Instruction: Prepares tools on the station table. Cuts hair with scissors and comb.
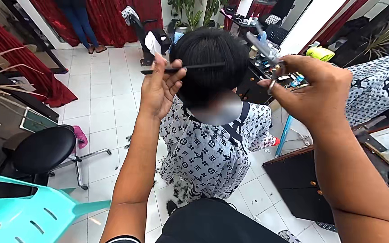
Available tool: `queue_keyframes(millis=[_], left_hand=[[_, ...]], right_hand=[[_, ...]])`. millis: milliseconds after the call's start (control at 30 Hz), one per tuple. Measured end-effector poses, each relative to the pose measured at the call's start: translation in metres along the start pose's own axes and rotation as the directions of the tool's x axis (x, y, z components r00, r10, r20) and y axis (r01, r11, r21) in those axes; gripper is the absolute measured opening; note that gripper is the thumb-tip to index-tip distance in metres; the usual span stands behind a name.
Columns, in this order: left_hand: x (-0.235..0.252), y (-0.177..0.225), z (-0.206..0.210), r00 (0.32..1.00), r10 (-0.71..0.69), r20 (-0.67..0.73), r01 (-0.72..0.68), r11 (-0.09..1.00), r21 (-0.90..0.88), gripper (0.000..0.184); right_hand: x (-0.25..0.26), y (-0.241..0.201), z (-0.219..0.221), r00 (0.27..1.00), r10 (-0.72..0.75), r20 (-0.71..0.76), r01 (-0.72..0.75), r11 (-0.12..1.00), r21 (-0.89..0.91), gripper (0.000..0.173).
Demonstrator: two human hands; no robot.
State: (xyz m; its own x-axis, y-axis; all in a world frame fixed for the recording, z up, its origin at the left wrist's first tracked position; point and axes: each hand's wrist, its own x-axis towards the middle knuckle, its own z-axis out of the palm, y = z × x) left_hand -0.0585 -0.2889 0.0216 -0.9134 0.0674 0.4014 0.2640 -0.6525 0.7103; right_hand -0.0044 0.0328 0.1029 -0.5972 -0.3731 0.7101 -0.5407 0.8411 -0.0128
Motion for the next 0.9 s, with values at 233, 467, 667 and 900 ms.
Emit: queue_keyframes(millis=[233,467,667,900], left_hand=[[-0.012,0.015,0.006,0.977,-0.096,0.192,0.015,0.923,0.384,0.009],[0.01,0.009,0.07,0.992,0.037,-0.117,0.003,0.945,0.327,0.05],[-0.04,-0.02,0.067,0.965,0.082,-0.249,-0.007,0.958,0.288,0.035],[-0.064,-0.028,0.065,0.971,0.053,-0.235,-0.004,0.979,0.203,0.036]], right_hand=[[-0.022,0.044,0.002,0.991,0.125,-0.038,-0.116,0.976,0.184,0.042],[0.003,0.077,0.023,0.997,0.002,-0.08,0.02,0.963,0.27,0.036],[0.016,0.106,0.041,0.948,-0.31,-0.069,0.314,0.881,0.353,0.027],[0.02,0.086,0.079,0.815,-0.58,0.004,0.57,0.802,0.181,0.02]])
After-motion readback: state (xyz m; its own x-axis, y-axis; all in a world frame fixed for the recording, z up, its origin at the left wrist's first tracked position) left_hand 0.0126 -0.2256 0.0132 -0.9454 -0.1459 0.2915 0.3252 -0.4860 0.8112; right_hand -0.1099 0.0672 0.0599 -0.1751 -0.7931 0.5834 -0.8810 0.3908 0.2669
